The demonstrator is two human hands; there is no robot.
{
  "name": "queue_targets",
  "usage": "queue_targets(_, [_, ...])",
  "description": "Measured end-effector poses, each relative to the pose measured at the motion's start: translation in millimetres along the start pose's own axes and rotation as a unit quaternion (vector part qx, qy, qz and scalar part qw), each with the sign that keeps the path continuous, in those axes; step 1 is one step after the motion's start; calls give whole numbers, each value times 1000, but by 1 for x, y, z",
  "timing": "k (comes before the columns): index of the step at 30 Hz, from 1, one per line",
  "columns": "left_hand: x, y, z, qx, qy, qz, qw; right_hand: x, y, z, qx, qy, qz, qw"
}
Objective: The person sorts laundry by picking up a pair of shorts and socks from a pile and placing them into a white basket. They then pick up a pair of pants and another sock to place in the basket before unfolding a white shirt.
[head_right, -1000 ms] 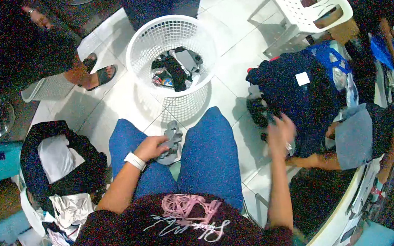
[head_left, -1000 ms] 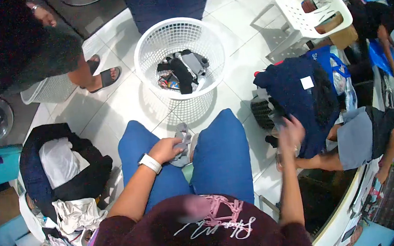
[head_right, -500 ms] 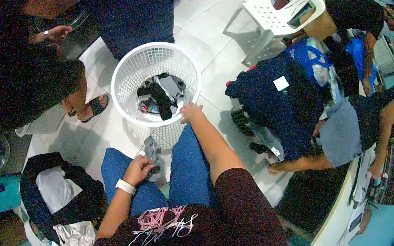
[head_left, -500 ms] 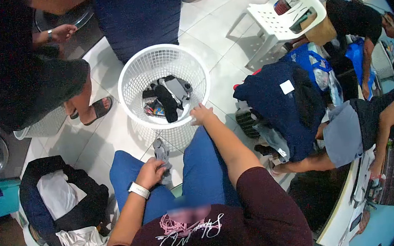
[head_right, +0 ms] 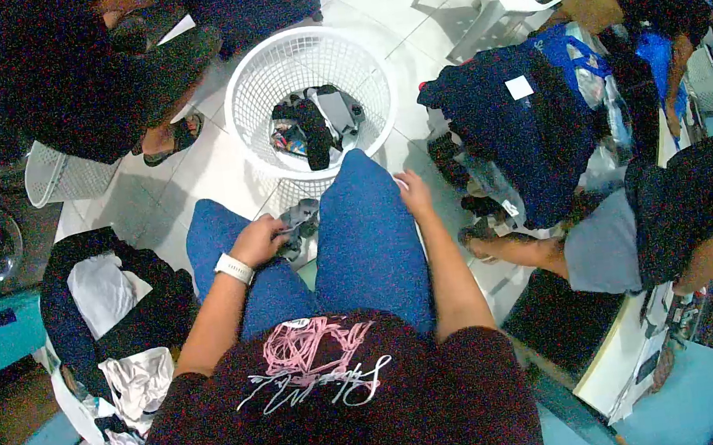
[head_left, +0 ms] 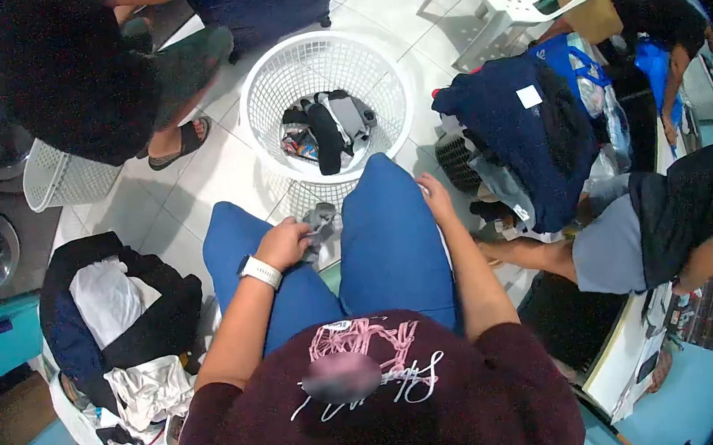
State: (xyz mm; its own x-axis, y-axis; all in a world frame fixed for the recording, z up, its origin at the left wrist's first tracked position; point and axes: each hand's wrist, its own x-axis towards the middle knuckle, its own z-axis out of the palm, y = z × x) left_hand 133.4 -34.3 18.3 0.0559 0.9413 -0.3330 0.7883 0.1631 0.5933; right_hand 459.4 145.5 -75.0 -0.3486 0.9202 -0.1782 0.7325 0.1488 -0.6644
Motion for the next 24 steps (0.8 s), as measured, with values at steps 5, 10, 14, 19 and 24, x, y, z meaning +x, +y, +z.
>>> queue_targets(5, [5,0,1,16,-36,-1,999,-106,38,-55,-71,67,6,995])
queue_targets(10, [1,-2,-2,5,-19,10,1000,-191,96,-106,14,124,200,972])
queue_targets(14, [0,-7,-4,-14,-13,15,1000,-226,96,-120,-17,133,367,920])
queue_targets(19, [0,-1,-7,-2,-35,2,999,-245,108,-113,-106,87,267,954])
queue_targets(24, [-11,13,-12,22,-30,-6,999,-257,104,-88,-101,43,236,966])
